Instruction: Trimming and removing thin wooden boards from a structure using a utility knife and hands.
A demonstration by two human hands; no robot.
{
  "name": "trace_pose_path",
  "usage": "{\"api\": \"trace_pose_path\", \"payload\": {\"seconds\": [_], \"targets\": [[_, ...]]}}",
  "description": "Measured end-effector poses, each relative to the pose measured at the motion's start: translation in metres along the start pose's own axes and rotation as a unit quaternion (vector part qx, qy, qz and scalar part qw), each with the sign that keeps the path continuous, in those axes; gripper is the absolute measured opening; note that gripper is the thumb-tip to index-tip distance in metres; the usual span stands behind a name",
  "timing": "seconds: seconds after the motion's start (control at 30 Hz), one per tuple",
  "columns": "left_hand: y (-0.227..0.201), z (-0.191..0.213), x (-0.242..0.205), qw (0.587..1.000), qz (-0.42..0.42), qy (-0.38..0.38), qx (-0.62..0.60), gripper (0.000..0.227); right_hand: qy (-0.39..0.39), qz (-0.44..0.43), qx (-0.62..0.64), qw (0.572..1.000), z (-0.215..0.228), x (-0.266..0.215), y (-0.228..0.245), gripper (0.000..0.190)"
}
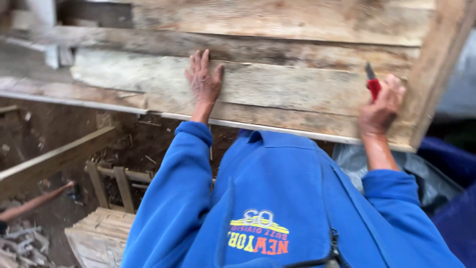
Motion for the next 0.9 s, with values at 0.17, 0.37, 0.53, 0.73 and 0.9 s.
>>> {"api": "trace_pose_path", "payload": {"seconds": [0.17, 0.37, 0.53, 0.73, 0.9], "targets": [[0.071, 0.026, 0.038, 0.992, 0.125, 0.004, -0.018, 0.072, 0.003, 0.024, -0.006, 1.000, 0.001, 0.001, 0.010, 0.026], [0.152, 0.064, 0.090, 0.987, 0.158, 0.000, 0.007, 0.067, 0.044, 0.036, -0.036, 0.998, 0.000, 0.011, 0.031, 0.037], [0.226, 0.074, 0.132, 0.974, 0.226, 0.015, 0.002, 0.064, 0.054, 0.033, -0.059, 0.996, 0.007, 0.022, 0.051, 0.045], [0.358, 0.047, 0.141, 0.880, 0.457, -0.128, -0.028, 0.060, 0.053, 0.041, -0.060, 0.996, 0.006, 0.031, 0.065, 0.049], [0.381, 0.061, 0.151, 0.874, 0.446, -0.182, -0.059, 0.068, 0.084, 0.034, -0.084, 0.992, 0.003, 0.033, 0.067, 0.051]]}}
Point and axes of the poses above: each hand's wrist, its own x-axis towards the middle knuckle, its own z-axis out of the back of the hand, y = z × x, the point moved 6 cm from there along x, towards the middle knuckle, and after that the axes turned 4 degrees about -y, right-handed, at the moved point
